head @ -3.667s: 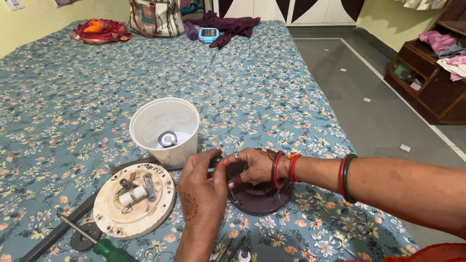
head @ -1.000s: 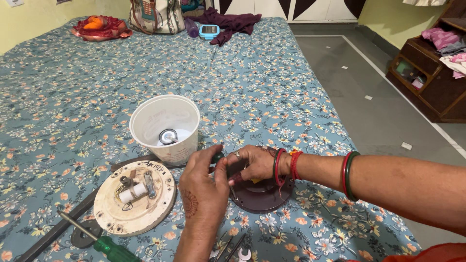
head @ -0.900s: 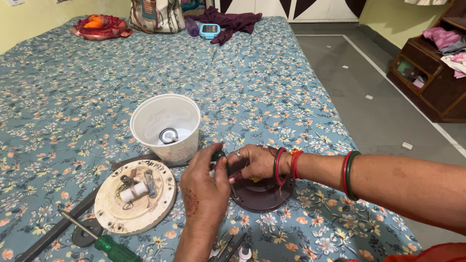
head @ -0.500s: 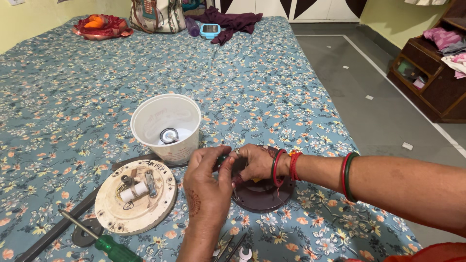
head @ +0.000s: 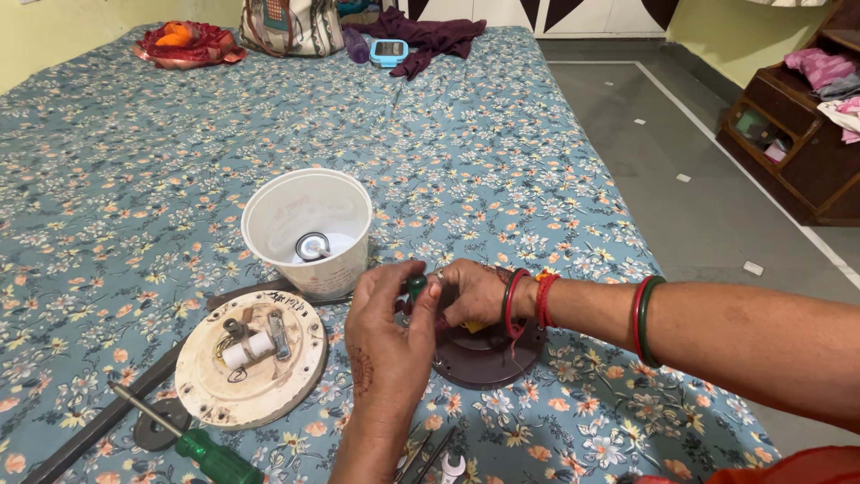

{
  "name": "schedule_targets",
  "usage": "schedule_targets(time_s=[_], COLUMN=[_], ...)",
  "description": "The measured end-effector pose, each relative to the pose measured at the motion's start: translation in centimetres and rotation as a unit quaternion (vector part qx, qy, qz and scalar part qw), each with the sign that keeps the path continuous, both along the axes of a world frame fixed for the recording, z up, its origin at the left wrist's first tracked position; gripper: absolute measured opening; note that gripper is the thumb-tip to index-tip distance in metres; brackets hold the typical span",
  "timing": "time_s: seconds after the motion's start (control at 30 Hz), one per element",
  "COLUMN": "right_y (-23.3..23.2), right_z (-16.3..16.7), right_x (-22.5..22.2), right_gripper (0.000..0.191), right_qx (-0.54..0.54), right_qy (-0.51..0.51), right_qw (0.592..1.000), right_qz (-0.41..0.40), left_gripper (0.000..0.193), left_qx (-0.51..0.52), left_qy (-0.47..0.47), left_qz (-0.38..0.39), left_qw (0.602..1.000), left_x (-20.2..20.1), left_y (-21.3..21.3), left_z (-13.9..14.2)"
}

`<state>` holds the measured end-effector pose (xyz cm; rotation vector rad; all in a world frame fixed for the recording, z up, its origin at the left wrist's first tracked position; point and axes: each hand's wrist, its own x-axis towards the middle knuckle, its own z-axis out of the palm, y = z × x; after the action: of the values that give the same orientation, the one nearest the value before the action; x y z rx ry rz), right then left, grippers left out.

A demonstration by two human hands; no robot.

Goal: The person uses a screwdriver to tighten screws on a circular electrical component, likely a ceiling fan motor base, while seated on a bed. They manipulate wires and adjust the component with both hands, using tools laid out on the bed.

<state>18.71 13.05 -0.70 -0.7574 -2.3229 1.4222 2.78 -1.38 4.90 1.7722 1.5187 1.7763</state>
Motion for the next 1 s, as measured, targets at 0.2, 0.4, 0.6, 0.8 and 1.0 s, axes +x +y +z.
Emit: schedule_targets(time_s=[0.2, 0.4, 0.6, 0.8, 1.0], right_y=[-0.22, -0.13, -0.17, -0.10, 0.02], right_z=[-0.67, -0.31, -0.17, -0.27, -0.76], right_x=[-0.12, 0.41, -0.15, -0.01, 0.25], right_gripper=[0.031, 0.030, 0.031, 0.028, 0.034], right_qx=[-0.051, -0.122, -0.080, -0.037, -0.083], right_qy=[0.055, 0.042, 0.056, -0.017, 0.041], right_qw=[0.997, 0.990, 0.994, 0.999, 0.995], right_qz=[0.022, 0.058, 0.038, 0.001, 0.046], left_gripper=[0.025, 0.026, 0.028, 0.037, 0.029], left_qx=[-0.063, -0.045, -0.047, -0.170, -0.023], left_qy=[0.016, 0.041, 0.004, -0.054, 0.070], left_qz=[0.010, -0.007, -0.014, 0.022, -0.005], left_qw=[0.998, 0.998, 0.999, 0.984, 0.997], left_x=[-0.37, -0.36, -0.26, 0.17, -0.53], left_y=[0.03, 0.06, 0.07, -0.03, 0.03], left_z=[0.10, -0.11, 0.06, 0.44, -0.25])
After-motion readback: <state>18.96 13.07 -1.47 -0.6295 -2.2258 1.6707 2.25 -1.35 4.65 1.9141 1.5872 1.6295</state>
